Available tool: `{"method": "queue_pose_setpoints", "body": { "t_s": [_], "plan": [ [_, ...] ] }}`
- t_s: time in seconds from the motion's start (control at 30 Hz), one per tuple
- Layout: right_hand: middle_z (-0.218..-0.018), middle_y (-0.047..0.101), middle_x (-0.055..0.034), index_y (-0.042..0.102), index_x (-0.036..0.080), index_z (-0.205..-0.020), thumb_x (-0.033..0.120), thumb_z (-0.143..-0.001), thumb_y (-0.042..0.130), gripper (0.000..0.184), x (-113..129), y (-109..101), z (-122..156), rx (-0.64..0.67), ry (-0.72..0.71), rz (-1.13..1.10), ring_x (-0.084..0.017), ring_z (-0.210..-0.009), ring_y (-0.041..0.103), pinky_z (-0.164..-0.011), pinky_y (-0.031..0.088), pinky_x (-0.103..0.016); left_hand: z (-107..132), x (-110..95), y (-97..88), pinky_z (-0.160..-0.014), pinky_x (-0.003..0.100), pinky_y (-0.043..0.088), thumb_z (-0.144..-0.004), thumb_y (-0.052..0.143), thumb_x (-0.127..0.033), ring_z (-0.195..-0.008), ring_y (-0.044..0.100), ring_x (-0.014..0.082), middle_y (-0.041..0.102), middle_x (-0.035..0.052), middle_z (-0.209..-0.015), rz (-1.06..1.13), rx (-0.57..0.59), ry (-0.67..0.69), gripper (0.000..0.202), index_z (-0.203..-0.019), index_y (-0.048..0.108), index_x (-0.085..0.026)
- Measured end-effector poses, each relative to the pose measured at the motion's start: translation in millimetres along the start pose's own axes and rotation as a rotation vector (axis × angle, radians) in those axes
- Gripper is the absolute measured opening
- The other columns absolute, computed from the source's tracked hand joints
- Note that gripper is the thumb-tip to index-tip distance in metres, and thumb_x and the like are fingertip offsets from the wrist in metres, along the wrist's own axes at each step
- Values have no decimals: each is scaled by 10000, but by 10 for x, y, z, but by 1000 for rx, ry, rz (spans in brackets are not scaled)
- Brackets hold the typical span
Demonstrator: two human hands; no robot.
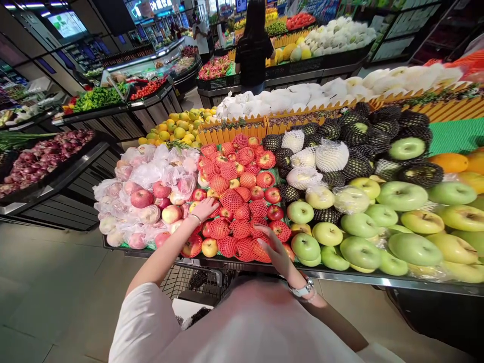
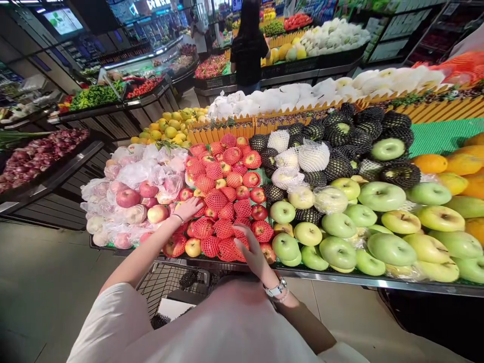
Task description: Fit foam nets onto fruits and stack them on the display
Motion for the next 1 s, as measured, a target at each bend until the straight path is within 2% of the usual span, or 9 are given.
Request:
{"method": "queue_pose_setpoints", "body": {
  "t_s": [0.2, 0.3, 0.37, 0.53, 0.63, 0.7, 0.83, 0.93, 1.0],
  "plan": [
    [-1319, 516, -72, 494, 251, -1294, 364, -955, 484, 358, 298, 64, -407, 267, -128, 233, -213, -1289, 454, -1136, 345, -403, 0, 113, 115, -979, 362, 462, -732, 613, -109, -1185, 527, 258, 552, 141, -1238, -54, 133, 74, 554, -1274, 518, -171],
    [-1421, 410, -111, 426, 211, -1365, 367, -947, 494, 451, 342, 216, -861, 281, -189, 422, -235, -1364, 376, -1163, 305, -409, -36, 91, 153, -1051, 411, 395, -778, 546, -83, -1192, 526, 261, 564, 152, -1237, -73, 142, 48, 511, -1282, 527, -167],
    [-1454, 364, -161, 394, 160, -1391, 338, -921, 538, 523, 270, 357, -1172, 255, -153, 628, -284, -1375, 357, -1147, 317, -445, -25, 54, 127, -1094, 472, 326, -811, 465, -55, -1235, 495, 276, 561, 152, -1263, -88, 132, 21, 511, -1300, 526, -190],
    [-1338, 479, -226, 391, 117, -1402, 302, -827, 684, 671, 7, 635, -1591, 304, -113, 1057, -357, -1210, 497, -984, 441, -486, 239, 95, -204, -1107, 528, 278, -757, 498, -74, -1322, 391, 338, 470, 147, -1413, -19, 75, -154, 710, -1446, 383, -199],
    [-1231, 534, -233, 460, 96, -1341, 270, -773, 742, 658, -44, 647, -1641, 282, -114, 1089, -371, -1120, 532, -939, 449, -488, 540, 228, -421, -1060, 494, 351, -792, 478, -142, -1254, 446, 325, 522, 154, -1351, 56, -13, -236, 685, -1464, 347, -161],
    [-1171, 555, -214, 498, 84, -1288, 276, -770, 741, 604, -16, 653, -1657, 273, -134, 1084, -355, -1089, 535, -936, 448, -461, 759, 308, -462, -1043, 492, 368, -818, 451, -164, -1215, 475, 320, 557, 159, -1298, 84, -80, -285, 630, -1444, 378, -151],
    [-1245, 507, -170, 476, 131, -1297, 275, -814, 686, 546, 115, 845, -1680, 256, -236, 1053, -315, -1147, 474, -988, 412, -420, 1087, 304, -270, -1022, 484, 399, -850, 440, -205, -1164, 523, 294, 587, 144, -1253, 215, -147, -321, 582, -1428, 387, -163],
    [-1276, 487, -143, 440, 184, -1343, 253, -842, 648, 547, 150, 1109, -1680, 284, -334, 1040, -299, -1161, 454, -987, 401, -421, 1198, 183, -71, -1012, 481, 414, -887, 431, -252, -1156, 538, 286, 598, 144, -1231, 303, -210, -342, 543, -1421, 386, -163],
    [-1233, 509, -150, 457, 170, -1332, 265, -847, 641, 527, 107, 1236, -1687, 282, -314, 1038, -300, -1127, 475, -958, 415, -417, 1239, 98, 13, -1016, 484, 412, -906, 429, -280, -1190, 521, 290, 584, 149, -1258, 327, -278, -357, 522, -1414, 387, -166]
  ]
}}
Point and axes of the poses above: each hand's wrist, its own z-axis away from the middle knuckle, its own y-axis out of the palm, x = y × z, the point moved 2 cm from there along -z, towards the middle knuckle
